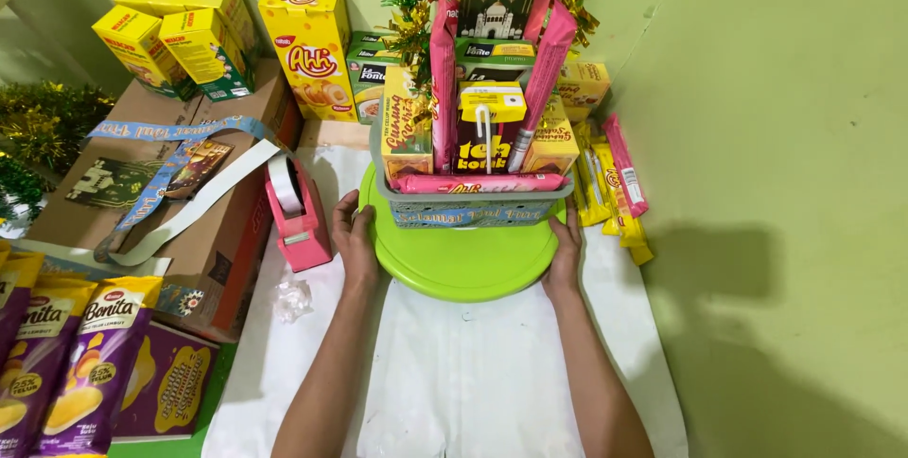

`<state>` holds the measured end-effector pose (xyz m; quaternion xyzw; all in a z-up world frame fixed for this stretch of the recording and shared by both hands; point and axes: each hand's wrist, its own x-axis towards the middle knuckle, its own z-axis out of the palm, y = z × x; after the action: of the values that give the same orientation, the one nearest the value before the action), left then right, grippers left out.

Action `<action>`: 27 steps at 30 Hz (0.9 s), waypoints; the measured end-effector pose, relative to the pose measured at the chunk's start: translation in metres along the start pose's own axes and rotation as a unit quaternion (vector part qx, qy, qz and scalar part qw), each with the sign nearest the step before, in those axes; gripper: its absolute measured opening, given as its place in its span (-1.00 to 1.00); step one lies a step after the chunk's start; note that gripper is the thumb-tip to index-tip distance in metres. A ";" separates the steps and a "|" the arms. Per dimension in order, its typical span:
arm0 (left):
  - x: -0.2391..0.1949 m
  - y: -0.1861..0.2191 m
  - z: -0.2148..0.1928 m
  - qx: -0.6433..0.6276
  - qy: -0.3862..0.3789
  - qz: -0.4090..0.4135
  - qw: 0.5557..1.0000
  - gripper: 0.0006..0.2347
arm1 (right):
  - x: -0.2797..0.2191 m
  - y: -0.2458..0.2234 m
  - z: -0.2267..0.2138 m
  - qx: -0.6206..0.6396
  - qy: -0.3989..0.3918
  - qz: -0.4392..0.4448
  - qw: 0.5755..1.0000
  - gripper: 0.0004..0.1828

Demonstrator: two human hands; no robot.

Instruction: Assembling a decorative gift hamper by arranging snacks and decorations

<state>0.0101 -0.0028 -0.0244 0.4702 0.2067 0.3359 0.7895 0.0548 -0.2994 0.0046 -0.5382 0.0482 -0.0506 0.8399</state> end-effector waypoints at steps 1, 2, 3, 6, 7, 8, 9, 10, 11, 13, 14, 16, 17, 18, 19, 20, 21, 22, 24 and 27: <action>-0.001 0.000 0.000 -0.009 0.006 -0.003 1.000 -0.66 | 0.000 0.000 0.000 -0.001 0.000 0.003 1.000 -0.39; -0.002 0.002 0.002 -0.009 0.006 -0.003 1.000 -0.66 | -0.001 -0.001 0.002 -0.001 -0.001 0.003 1.000 -0.39; -0.003 0.004 0.003 -0.005 0.008 -0.002 1.000 -0.66 | -0.001 -0.003 0.004 -0.003 0.000 0.004 1.000 -0.37; -0.009 0.010 0.007 0.002 0.008 -0.002 1.000 -0.67 | 0.001 0.001 0.000 -0.008 0.003 0.005 1.000 -0.34; -0.011 0.012 0.008 0.005 0.008 -0.001 1.000 -0.66 | 0.003 0.004 -0.002 -0.010 0.003 0.004 1.000 -0.33; -0.012 0.011 0.008 0.006 0.012 -0.002 1.000 -0.66 | 0.006 0.009 -0.007 -0.012 0.002 0.007 1.000 -0.33; -0.012 0.010 0.006 0.004 0.011 -0.002 1.000 -0.67 | 0.009 0.015 -0.011 -0.010 0.002 0.007 1.000 -0.33; -0.009 0.009 0.007 -0.001 0.010 0.001 1.000 -0.67 | 0.015 0.019 -0.014 -0.008 -0.001 0.004 1.000 -0.33; -0.008 0.011 0.005 -0.002 0.014 0.004 1.000 -0.67 | 0.013 0.017 -0.008 -0.008 -0.005 0.005 1.000 -0.33; -0.007 0.009 0.004 0.006 0.008 0.002 1.000 -0.67 | 0.008 0.010 -0.005 -0.013 0.002 0.013 1.000 -0.31; -0.005 0.009 0.005 0.003 0.007 0.002 1.000 -0.67 | 0.009 0.007 -0.004 -0.014 0.002 0.010 1.000 -0.31; -0.004 0.008 0.002 0.006 0.000 0.007 1.000 -0.67 | 0.007 0.006 -0.002 -0.015 0.003 0.014 1.000 -0.31; -0.009 0.010 0.003 0.005 0.004 0.005 1.000 -0.67 | 0.008 0.009 -0.006 -0.018 0.001 0.017 1.000 -0.31; -0.012 0.013 0.005 0.009 0.002 0.003 1.000 -0.67 | 0.010 0.011 -0.008 -0.016 0.003 0.014 1.000 -0.32; -0.014 0.017 0.006 0.012 -0.001 0.002 1.000 -0.67 | 0.011 0.014 -0.010 -0.013 0.005 0.011 1.000 -0.32; -0.013 0.016 0.004 0.012 0.001 0.002 1.000 -0.67 | 0.010 0.012 -0.008 -0.014 0.004 0.011 1.000 -0.32; -0.011 0.015 0.002 0.017 -0.007 0.003 1.000 -0.66 | 0.008 0.010 -0.006 -0.013 0.002 0.011 1.000 -0.33; -0.008 0.014 0.002 0.024 -0.015 0.004 1.000 -0.64 | 0.008 0.008 -0.004 -0.010 0.001 0.010 1.000 -0.34; -0.007 0.011 -0.001 0.028 -0.019 0.006 0.999 -0.65 | 0.009 0.008 -0.008 -0.026 0.002 0.009 1.000 -0.36; -0.005 0.014 -0.003 0.056 -0.037 0.012 0.998 -0.64 | -0.007 -0.026 0.009 -0.126 0.009 -0.001 0.992 -0.35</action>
<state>-0.0004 0.0000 -0.0140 0.5284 0.1901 0.3155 0.7649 0.0478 -0.3012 0.0321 -0.6389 0.0607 -0.0499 0.7652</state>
